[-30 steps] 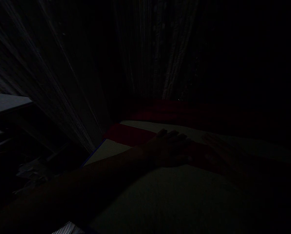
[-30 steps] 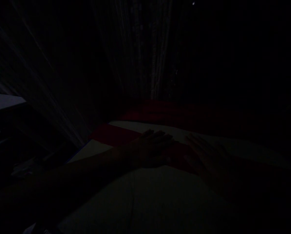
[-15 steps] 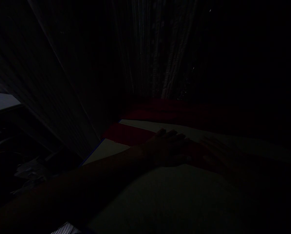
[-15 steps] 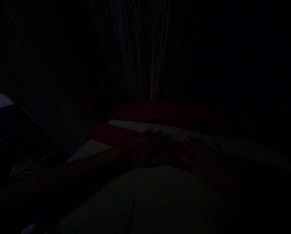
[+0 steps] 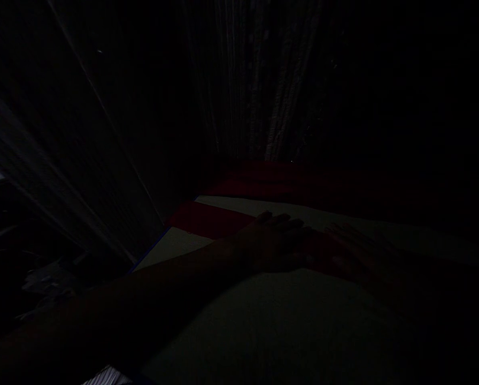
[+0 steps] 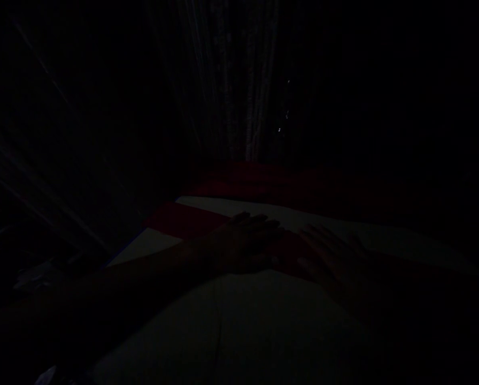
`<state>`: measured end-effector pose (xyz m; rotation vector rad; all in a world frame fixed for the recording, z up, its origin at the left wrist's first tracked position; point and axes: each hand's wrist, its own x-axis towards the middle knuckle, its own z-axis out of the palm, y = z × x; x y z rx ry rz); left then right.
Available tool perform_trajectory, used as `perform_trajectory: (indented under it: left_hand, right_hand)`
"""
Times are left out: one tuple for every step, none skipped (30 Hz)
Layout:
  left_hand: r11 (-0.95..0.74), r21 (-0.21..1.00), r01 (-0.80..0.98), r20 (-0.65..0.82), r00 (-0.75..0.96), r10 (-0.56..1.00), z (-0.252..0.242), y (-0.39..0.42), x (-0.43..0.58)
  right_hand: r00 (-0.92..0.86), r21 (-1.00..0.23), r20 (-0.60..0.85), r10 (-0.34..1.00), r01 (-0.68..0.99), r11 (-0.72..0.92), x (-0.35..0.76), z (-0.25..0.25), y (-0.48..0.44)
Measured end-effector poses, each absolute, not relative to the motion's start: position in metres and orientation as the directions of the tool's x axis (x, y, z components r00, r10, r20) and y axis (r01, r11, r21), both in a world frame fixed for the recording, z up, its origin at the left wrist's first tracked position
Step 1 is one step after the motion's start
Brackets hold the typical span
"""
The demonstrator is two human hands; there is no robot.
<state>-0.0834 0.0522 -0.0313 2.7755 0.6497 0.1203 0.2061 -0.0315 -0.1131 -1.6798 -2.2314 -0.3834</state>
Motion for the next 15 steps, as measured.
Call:
perform_trajectory:
  left_hand:
    - [-0.856,0.3,0.421,0.019,0.895,0.447,-0.031,0.052,-0.084]
    - [-0.854,0.301,0.424,0.022,0.893,0.45,-0.031,0.052,-0.084]
    - [-0.853,0.3,0.426,0.023,0.891,0.453,-0.03,0.052,-0.084]
    - [-0.853,0.3,0.427,0.021,0.891,0.454,-0.03,0.052,-0.084]
    - [-0.852,0.3,0.429,0.017,0.891,0.454,-0.029,0.051,-0.083]
    - [-0.85,0.299,0.433,0.013,0.889,0.457,-0.028,0.051,-0.083]
    - [-0.849,0.298,0.436,0.007,0.889,0.458,-0.027,0.05,-0.083]
    - [-0.848,0.297,0.439,0.005,0.888,0.461,-0.026,0.05,-0.084]
    - [-0.849,0.295,0.439,0.005,0.887,0.461,-0.026,0.05,-0.084]
    - [-0.849,0.294,0.439,0.006,0.888,0.461,-0.026,0.05,-0.084]
    - [-0.851,0.295,0.435,0.012,0.889,0.458,-0.027,0.05,-0.084]
    - [-0.855,0.296,0.426,0.022,0.892,0.452,-0.029,0.05,-0.084]
    - [-0.858,0.298,0.419,0.033,0.893,0.448,-0.031,0.051,-0.084]
    - [-0.859,0.298,0.416,0.043,0.893,0.447,-0.033,0.051,-0.084]
    - [-0.861,0.296,0.413,0.049,0.894,0.446,-0.035,0.052,-0.083]
  right_hand:
    - [-0.266,0.023,0.425,0.865,0.959,0.284,0.205,-0.112,-0.032]
    - [-0.277,0.025,0.442,0.853,0.954,0.297,0.205,-0.112,-0.032]
    - [-0.282,0.025,0.454,0.845,0.952,0.305,0.204,-0.111,-0.033]
    - [-0.291,0.024,0.453,0.843,0.949,0.314,0.203,-0.109,-0.033]
    - [-0.292,0.018,0.453,0.843,0.948,0.318,0.202,-0.108,-0.034]
    - [-0.284,0.009,0.445,0.849,0.95,0.312,0.202,-0.107,-0.035]
    - [-0.265,-0.003,0.435,0.861,0.955,0.295,0.202,-0.106,-0.035]
    - [-0.248,-0.011,0.423,0.872,0.96,0.279,0.202,-0.106,-0.035]
    - [-0.239,-0.01,0.412,0.879,0.964,0.267,0.203,-0.106,-0.035]
    - [-0.233,-0.001,0.411,0.881,0.967,0.256,0.205,-0.107,-0.034]
    - [-0.226,0.01,0.412,0.883,0.97,0.243,0.207,-0.109,-0.032]
    - [-0.225,0.024,0.406,0.886,0.972,0.236,0.209,-0.112,-0.03]
    - [-0.225,0.035,0.4,0.888,0.972,0.231,0.21,-0.114,-0.028]
    - [-0.225,0.042,0.391,0.892,0.973,0.227,0.211,-0.116,-0.027]
    - [-0.224,0.043,0.376,0.899,0.973,0.225,0.212,-0.117,-0.027]
